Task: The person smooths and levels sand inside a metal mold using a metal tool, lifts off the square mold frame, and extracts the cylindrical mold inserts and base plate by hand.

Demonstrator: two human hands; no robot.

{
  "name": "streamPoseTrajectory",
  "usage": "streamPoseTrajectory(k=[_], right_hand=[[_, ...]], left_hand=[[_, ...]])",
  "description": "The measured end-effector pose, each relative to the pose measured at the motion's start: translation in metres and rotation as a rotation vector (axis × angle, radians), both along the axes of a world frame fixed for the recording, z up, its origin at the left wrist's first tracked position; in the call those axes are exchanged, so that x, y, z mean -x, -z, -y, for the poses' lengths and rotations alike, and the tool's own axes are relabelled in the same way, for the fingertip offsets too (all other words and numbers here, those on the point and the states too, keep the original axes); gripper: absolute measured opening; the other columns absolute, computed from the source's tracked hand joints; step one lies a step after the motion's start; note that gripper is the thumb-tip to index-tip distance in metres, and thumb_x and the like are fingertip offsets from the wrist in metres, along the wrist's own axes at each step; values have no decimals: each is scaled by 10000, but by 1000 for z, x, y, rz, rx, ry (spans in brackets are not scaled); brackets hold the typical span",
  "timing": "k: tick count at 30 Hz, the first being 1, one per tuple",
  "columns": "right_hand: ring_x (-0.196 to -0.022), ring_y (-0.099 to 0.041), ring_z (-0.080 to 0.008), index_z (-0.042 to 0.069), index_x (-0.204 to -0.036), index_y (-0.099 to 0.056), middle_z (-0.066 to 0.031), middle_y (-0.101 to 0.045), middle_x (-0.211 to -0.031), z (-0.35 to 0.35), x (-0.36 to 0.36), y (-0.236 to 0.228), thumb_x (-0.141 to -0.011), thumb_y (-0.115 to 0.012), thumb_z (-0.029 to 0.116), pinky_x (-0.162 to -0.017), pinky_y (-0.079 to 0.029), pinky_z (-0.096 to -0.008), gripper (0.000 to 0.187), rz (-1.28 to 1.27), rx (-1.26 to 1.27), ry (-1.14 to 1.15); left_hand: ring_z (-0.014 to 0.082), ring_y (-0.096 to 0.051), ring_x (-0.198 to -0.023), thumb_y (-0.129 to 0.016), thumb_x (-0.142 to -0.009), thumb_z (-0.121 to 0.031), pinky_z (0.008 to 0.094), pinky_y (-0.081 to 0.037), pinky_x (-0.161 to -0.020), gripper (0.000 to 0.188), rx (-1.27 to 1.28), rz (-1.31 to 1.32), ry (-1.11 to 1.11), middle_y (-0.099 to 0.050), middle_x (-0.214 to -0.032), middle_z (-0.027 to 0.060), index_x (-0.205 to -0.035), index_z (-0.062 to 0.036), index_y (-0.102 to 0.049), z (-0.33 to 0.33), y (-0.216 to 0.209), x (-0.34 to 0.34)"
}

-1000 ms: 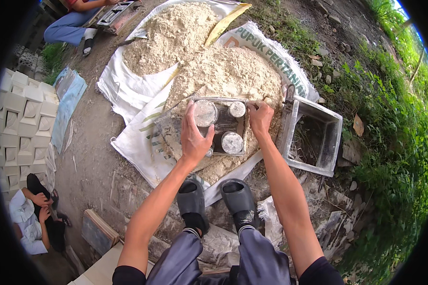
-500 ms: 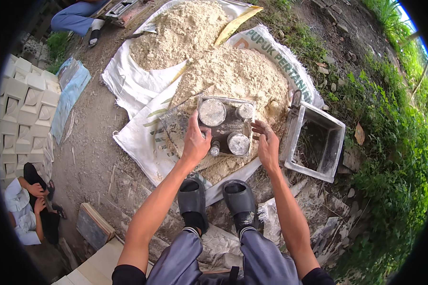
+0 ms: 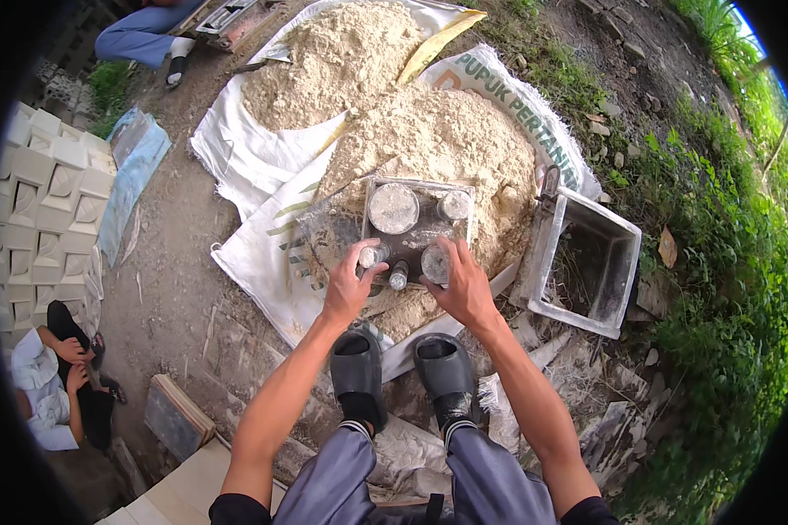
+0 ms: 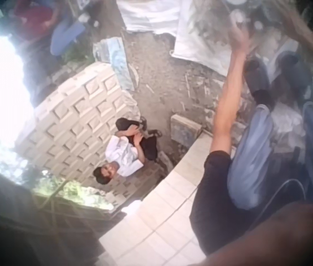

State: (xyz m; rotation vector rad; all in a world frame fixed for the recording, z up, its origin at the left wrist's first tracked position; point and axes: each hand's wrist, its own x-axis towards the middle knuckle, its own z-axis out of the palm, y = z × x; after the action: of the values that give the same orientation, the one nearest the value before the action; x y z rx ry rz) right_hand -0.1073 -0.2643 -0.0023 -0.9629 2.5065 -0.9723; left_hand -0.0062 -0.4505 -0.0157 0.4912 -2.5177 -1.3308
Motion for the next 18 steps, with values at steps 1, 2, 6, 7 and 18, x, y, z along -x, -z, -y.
streamPoseTrajectory(k=[1,2,6,7,18], right_hand=[[-964,-554,-395,88,-1272,-377,-169,-462,-1102,0,0,0,-704,-744,150,-770,-499,-449,679,3,-1,-1],[-941,-564,-394,86,-1264,-384,-165,-469,-1090,1,2,0,-704,-745,156,-761,-503,-450,669,11,-10,-3],[-875,-592,-390,84,-1242,-403,-162,-499,-1083,4,13,-3,-700,-754,192,-729,-512,-456,655,14,36,-3],[-875,-592,-390,84,-1242,-403,-162,-499,-1083,7,17,-4,-700,-754,192,-729,-512,-456,655,13,35,0],[-951,-608,-345,36,-1228,-465,-155,-567,-1125,33,35,-13,-670,-777,276,-794,-500,-418,683,-39,167,197]], left_hand=[[316,-629,-943,-695,-813,-156,364,-492,-788,376,4,7,28,-636,-1030,173,-1119,-11,-532,3,-1,1],[324,-649,-888,-716,-794,-172,364,-507,-715,383,34,-9,9,-651,-981,177,-1094,-2,-549,4,2,6],[338,-654,-862,-722,-791,-202,376,-512,-685,408,99,-34,30,-656,-949,185,-1099,3,-551,8,3,14],[343,-655,-857,-725,-789,-220,380,-512,-682,427,133,-55,21,-658,-935,188,-1109,2,-549,12,2,19],[332,-649,-851,-720,-789,-256,377,-496,-723,463,139,-73,89,-660,-927,183,-1141,-7,-550,55,-31,68]])
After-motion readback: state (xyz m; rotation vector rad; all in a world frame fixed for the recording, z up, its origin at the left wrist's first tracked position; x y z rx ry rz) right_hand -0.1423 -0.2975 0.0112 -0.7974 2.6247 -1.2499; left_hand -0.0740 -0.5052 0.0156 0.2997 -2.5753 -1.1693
